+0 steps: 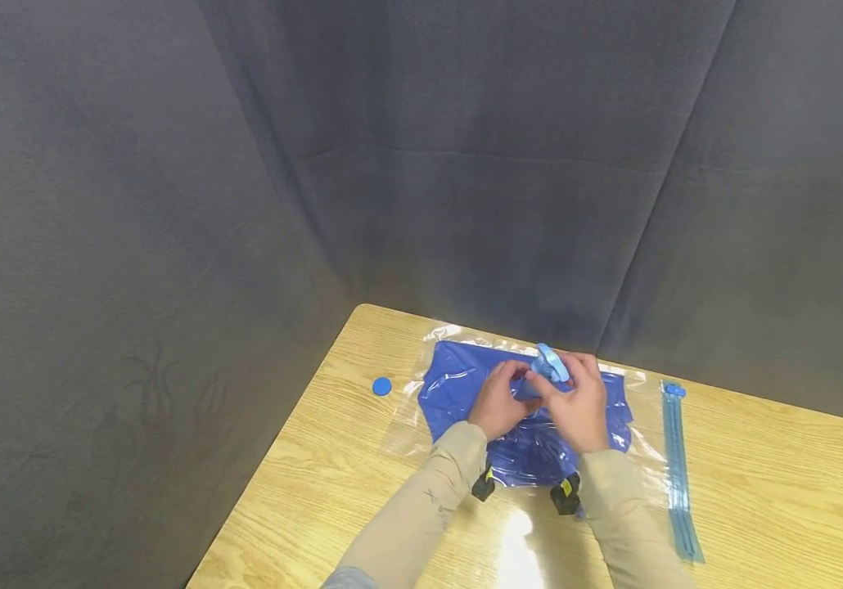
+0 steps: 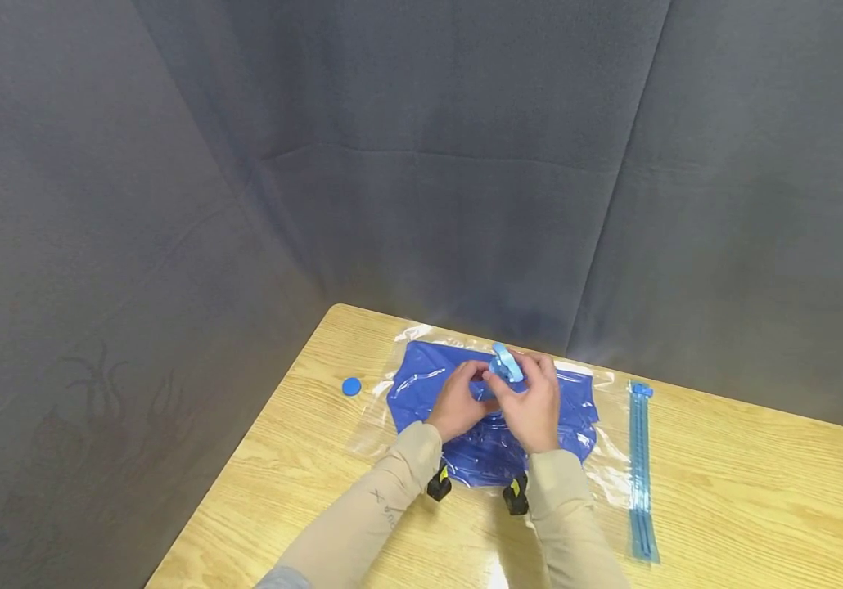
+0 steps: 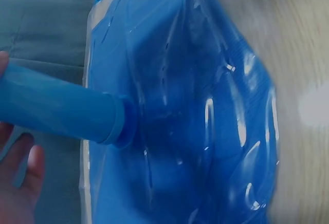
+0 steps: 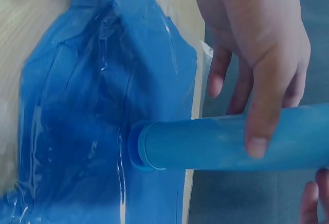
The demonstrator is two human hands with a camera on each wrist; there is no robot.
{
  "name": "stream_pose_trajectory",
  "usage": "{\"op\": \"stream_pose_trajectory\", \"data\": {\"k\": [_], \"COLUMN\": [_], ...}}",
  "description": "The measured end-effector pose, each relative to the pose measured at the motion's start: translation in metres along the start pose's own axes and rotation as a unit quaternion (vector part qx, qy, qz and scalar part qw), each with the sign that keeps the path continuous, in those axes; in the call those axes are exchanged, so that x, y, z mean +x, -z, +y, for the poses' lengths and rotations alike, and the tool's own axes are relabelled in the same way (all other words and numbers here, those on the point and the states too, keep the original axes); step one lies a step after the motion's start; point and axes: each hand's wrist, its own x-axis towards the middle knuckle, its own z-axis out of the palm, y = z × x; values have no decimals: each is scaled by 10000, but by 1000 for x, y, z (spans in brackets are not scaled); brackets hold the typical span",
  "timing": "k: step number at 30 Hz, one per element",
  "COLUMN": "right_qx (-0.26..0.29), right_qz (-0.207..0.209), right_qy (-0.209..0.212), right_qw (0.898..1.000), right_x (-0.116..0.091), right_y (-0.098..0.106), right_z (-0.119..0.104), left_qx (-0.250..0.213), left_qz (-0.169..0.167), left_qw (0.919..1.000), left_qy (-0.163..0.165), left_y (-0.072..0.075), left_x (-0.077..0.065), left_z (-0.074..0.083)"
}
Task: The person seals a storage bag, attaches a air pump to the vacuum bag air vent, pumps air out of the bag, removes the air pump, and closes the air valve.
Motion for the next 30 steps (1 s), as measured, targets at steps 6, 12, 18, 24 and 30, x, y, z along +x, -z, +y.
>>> {"op": "stream_pose_trajectory", "data": {"k": [6,12,18,24,30], "right_qx": [78,146,249,540,371], "right_qz": [-517,-897,-1047,-891,-438], "right_qy": [31,-343,-580,-714,-905], "right_qw": [9986,9953,9925,9920,9942], "right_x": [1,-1,-4,-9,-11], "right_y": [7,14,14,4,-7], "right_z": [3,4,2,-3,-5], "left_qx": [49,-59,-254,-454,-36], "left_qz": [-206,-242,-275,198,765], "left_qw": [9995,9996,9993,9987,9968], "left_qy": [-241,-151,62,139,218], "left_y": [4,7,6,-3,-12], "left_x": [3,3,0,-2,-5], "left_z": [1,2,1,-3,-1]}}
